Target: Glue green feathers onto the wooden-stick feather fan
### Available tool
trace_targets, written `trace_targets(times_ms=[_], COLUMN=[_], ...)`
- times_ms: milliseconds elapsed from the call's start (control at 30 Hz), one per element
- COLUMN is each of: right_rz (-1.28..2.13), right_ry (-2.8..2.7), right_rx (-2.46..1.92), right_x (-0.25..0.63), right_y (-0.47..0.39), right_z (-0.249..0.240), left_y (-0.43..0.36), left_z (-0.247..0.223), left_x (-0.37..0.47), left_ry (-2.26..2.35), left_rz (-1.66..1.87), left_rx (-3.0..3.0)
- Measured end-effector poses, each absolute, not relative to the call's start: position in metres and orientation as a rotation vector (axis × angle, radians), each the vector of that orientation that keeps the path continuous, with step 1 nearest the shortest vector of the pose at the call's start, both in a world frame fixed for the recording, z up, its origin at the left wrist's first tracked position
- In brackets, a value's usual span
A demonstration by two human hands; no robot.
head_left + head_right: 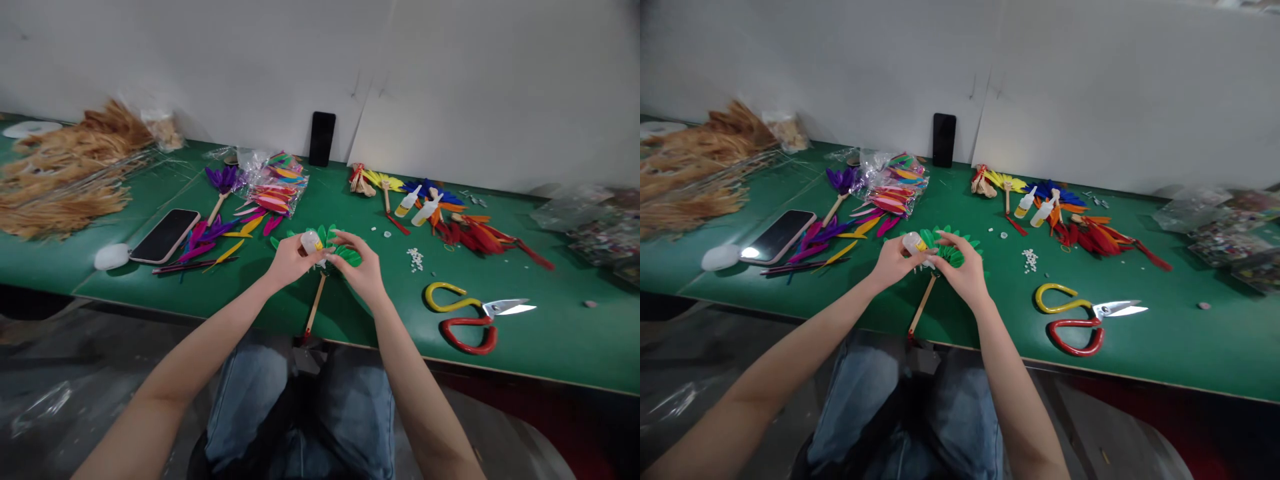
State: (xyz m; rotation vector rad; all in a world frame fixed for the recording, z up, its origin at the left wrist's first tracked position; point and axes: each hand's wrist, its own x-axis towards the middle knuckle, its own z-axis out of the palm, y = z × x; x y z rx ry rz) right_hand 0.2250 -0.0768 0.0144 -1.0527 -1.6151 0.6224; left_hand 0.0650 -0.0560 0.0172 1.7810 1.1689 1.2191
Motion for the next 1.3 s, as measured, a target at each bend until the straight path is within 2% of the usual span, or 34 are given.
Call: trace_targets(times_ms=[133,400,1300], right_rz=[0.760,0.977,0.991], right_ry=[-1.793,-1.636,-1.847], right_rx=[-0.989,-1.015,-1.036], right_x=[0.213,0.208,0.194], right_y=[-0.072,-0.070,-0.064], right_z=[0.018,0.018,0.046], left_y=[-0.054,-0.055,-0.056], left_z=[0.015,0.009,0.006], left_x=[0.065,0.062,0.058], left_ry=[1.083,1.167,1.039], left_rz=[1.264,1.235,1.291], left_rx=[1.710,1.870,1.879])
